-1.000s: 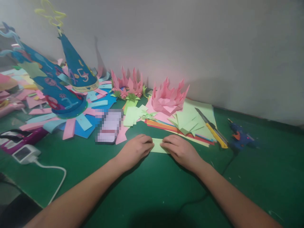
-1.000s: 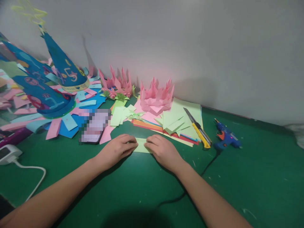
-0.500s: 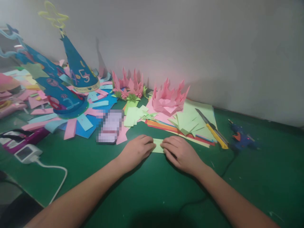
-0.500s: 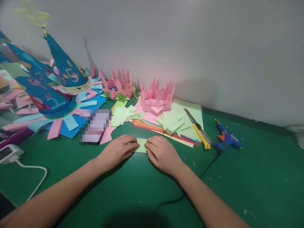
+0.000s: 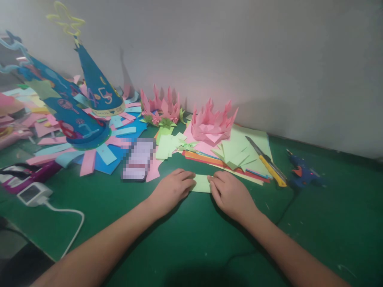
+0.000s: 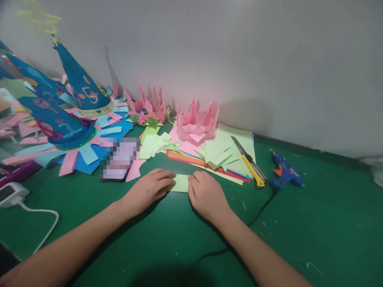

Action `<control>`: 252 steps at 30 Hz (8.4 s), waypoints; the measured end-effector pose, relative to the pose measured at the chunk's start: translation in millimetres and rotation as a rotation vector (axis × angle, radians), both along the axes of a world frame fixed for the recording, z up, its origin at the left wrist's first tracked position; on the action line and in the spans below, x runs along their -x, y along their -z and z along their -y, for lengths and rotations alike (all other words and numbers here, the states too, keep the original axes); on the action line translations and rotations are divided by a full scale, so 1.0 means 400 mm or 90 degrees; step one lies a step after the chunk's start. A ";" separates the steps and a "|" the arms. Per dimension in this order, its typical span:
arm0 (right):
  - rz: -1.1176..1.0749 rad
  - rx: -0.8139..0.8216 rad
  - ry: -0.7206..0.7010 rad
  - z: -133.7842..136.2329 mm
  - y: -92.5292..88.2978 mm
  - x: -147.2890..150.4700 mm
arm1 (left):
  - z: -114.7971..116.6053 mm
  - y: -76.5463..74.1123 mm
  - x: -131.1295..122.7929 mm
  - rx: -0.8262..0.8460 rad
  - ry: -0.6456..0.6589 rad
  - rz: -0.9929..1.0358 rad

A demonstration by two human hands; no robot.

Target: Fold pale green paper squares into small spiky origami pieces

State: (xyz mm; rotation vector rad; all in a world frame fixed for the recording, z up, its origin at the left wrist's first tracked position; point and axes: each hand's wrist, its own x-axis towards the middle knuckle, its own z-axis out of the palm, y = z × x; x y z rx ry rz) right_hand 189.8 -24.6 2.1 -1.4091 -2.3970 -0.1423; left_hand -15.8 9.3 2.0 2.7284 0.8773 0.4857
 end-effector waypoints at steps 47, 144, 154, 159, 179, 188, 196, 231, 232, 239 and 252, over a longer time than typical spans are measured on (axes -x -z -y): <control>-0.133 0.100 -0.093 -0.006 0.014 0.013 | -0.007 0.017 0.009 0.138 -0.045 0.162; -0.969 0.545 0.009 -0.032 0.009 0.013 | 0.052 0.011 -0.063 0.720 -0.177 0.448; -0.882 0.625 -0.066 -0.017 0.010 0.021 | 0.049 0.020 -0.061 0.747 -0.126 0.509; -0.917 0.628 -0.028 -0.017 0.006 0.020 | 0.050 0.022 -0.060 0.738 -0.110 0.504; -0.719 0.437 -0.045 -0.012 0.000 0.019 | 0.048 0.008 -0.047 0.417 -0.175 0.318; -0.617 0.311 -0.029 -0.006 -0.006 0.020 | 0.040 -0.003 -0.043 0.254 -0.186 0.299; -0.530 0.177 -0.064 -0.004 -0.002 0.024 | 0.041 0.010 -0.039 0.244 -0.160 0.336; -0.408 0.020 -0.063 -0.010 0.007 0.011 | 0.032 0.007 -0.032 0.125 -0.134 0.379; -0.410 0.015 -0.057 -0.010 0.008 0.011 | 0.028 0.006 -0.030 0.127 -0.137 0.381; -0.485 -0.030 0.049 -0.021 0.017 -0.008 | 0.004 0.016 0.000 0.172 -0.223 0.437; -0.394 0.007 -0.070 -0.022 0.007 0.000 | 0.018 0.014 -0.031 0.594 -0.182 0.455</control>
